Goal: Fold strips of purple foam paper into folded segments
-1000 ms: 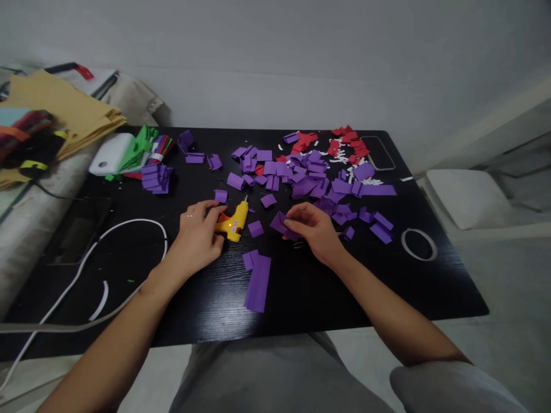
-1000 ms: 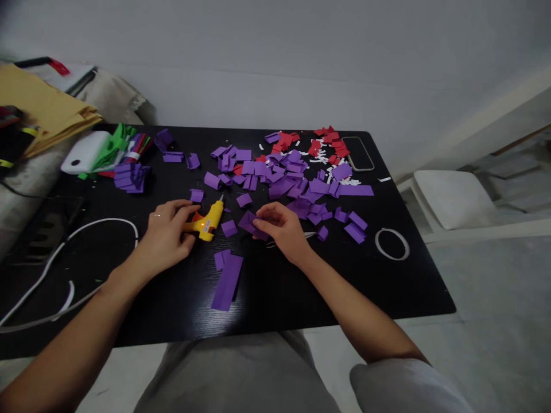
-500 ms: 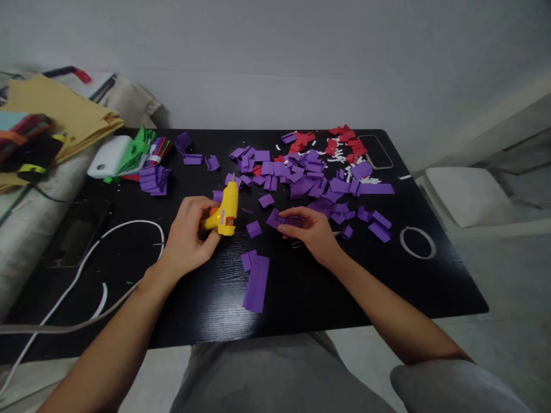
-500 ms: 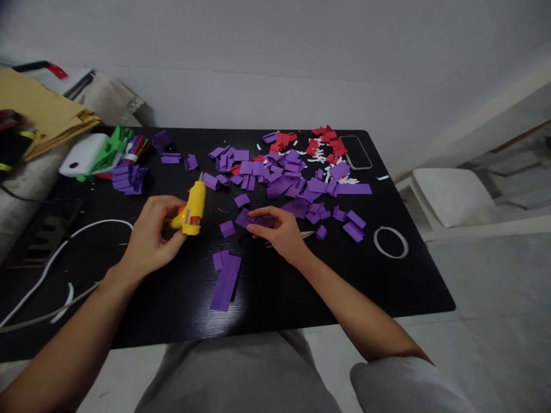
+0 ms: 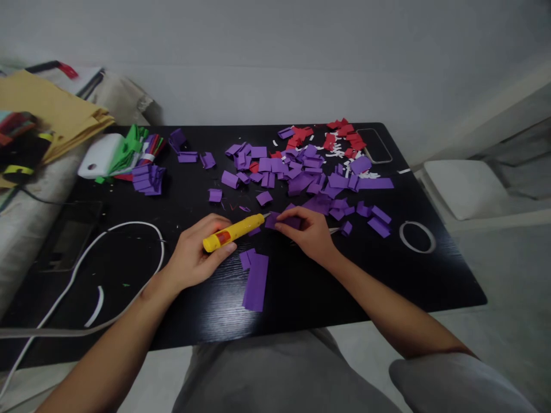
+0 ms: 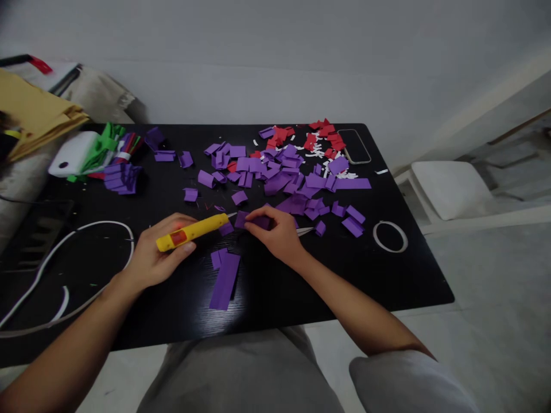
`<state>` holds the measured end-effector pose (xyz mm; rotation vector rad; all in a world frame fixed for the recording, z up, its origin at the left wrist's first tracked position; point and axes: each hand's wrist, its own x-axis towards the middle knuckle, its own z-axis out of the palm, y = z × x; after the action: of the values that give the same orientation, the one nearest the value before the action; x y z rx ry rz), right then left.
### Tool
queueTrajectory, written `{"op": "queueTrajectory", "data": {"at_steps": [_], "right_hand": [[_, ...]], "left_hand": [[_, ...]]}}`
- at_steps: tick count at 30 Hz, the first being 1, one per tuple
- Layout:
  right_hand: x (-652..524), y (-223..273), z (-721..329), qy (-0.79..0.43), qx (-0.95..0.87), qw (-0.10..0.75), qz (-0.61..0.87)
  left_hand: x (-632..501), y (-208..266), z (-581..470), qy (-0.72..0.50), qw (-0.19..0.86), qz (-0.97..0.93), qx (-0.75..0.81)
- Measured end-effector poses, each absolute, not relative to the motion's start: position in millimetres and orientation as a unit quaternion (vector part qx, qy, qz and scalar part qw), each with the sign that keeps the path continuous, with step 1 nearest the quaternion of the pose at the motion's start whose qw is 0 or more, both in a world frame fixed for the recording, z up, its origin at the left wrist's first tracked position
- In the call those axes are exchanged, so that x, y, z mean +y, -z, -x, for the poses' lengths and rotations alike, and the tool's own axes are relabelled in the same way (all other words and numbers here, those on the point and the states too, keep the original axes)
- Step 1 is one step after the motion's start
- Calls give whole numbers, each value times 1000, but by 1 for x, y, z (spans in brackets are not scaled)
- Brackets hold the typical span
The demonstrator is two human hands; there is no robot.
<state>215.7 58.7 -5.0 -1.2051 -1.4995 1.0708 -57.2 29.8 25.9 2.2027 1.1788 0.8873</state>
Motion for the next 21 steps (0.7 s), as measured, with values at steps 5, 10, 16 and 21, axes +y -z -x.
{"op": "queueTrajectory", "data": {"at_steps": [5,10,16,21], "right_hand": [[56,6,-214,-414,-625,447,488],[53,5,-214,-400,-648,442,474],[52,4,-213,-401,-648,437,478],[53,6,-212,-416,-629,455,474]], "left_hand": [[30,-23,54,-303,242,-808,443],[31,-20,51,-303,221,-818,437],[32,-18,51,-297,190,-818,454],[31,-20,52,-303,198,-816,450]]}}
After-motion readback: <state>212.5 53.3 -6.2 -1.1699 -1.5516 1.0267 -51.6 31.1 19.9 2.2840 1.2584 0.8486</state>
